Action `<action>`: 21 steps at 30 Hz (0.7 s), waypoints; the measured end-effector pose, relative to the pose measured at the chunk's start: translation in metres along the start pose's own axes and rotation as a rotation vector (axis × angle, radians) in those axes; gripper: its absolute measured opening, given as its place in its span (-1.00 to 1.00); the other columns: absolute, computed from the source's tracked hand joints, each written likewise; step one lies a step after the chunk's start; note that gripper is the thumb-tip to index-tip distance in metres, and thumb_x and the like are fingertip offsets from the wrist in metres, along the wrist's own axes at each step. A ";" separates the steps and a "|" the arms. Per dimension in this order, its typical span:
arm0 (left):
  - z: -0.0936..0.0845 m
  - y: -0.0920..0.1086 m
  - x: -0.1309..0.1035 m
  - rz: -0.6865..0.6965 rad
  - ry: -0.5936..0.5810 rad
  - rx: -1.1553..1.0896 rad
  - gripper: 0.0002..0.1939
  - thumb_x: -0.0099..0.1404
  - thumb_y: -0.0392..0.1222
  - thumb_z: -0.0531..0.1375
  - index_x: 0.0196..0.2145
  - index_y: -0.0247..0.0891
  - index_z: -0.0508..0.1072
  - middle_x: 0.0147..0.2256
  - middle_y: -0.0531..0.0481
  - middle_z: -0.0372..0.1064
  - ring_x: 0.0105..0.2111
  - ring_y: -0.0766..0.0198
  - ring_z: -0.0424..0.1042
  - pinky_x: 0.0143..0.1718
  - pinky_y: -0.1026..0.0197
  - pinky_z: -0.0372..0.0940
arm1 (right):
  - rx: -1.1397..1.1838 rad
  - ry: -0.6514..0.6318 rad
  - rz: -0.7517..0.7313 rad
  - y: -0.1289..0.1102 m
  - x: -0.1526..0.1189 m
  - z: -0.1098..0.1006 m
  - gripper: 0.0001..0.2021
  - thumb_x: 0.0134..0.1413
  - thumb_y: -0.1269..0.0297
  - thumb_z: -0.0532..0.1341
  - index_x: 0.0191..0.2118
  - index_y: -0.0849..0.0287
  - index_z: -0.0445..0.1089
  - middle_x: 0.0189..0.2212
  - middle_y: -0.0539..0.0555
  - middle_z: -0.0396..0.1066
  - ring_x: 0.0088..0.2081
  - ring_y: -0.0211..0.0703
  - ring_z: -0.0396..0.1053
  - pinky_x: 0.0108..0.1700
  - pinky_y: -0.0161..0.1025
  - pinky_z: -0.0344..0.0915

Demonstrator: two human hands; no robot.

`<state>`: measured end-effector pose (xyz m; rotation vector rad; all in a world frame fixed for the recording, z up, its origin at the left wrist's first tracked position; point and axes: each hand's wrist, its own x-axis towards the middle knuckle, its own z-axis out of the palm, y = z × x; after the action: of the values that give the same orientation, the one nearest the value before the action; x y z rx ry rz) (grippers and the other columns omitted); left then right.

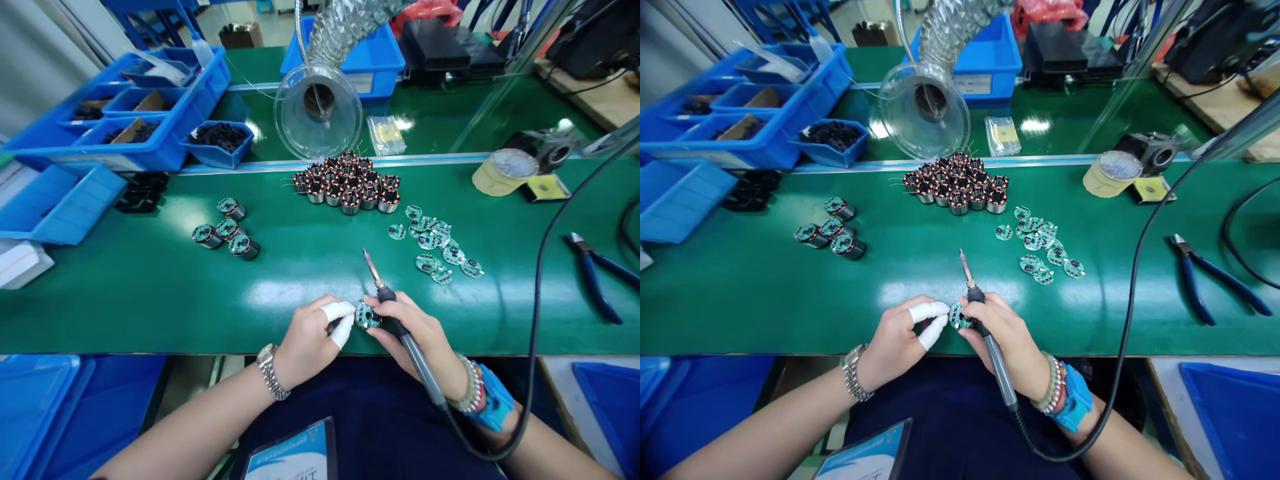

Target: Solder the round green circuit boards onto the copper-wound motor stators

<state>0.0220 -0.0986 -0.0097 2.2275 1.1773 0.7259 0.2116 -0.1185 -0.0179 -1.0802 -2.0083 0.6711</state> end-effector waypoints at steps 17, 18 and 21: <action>0.009 0.010 -0.012 -0.069 -0.035 -0.033 -0.36 0.14 -0.20 0.16 0.13 -0.28 0.00 -0.01 -0.18 0.19 -0.04 0.11 0.22 -0.03 0.01 0.22 | -0.022 0.058 0.012 0.005 -0.005 0.003 -0.58 -0.04 0.39 0.23 -0.03 0.11 0.13 -0.01 0.20 0.31 0.03 -0.06 0.28 0.01 -0.06 0.29; 0.012 0.012 -0.009 -0.024 -0.046 -0.006 -0.35 0.15 -0.19 0.16 0.14 -0.29 -0.02 0.00 -0.19 0.19 -0.02 0.10 0.20 -0.02 0.01 0.20 | -0.006 0.075 0.024 0.005 -0.006 0.003 -0.56 -0.05 0.37 0.24 -0.02 0.12 0.13 0.01 0.22 0.29 0.04 -0.04 0.27 0.02 -0.05 0.29; 0.016 0.008 0.001 0.034 -0.048 0.094 -0.41 0.18 -0.21 0.12 0.13 -0.31 0.01 -0.10 -0.16 0.27 -0.11 0.11 0.25 -0.08 0.02 0.23 | 0.048 0.189 0.091 0.008 -0.007 -0.002 -0.59 -0.03 0.37 0.22 -0.04 0.11 0.13 0.03 0.22 0.26 0.03 -0.02 0.28 0.02 0.01 0.27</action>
<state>0.0375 -0.1049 -0.0155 2.3340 1.1743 0.6390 0.2197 -0.1197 -0.0252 -1.1677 -1.7827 0.6358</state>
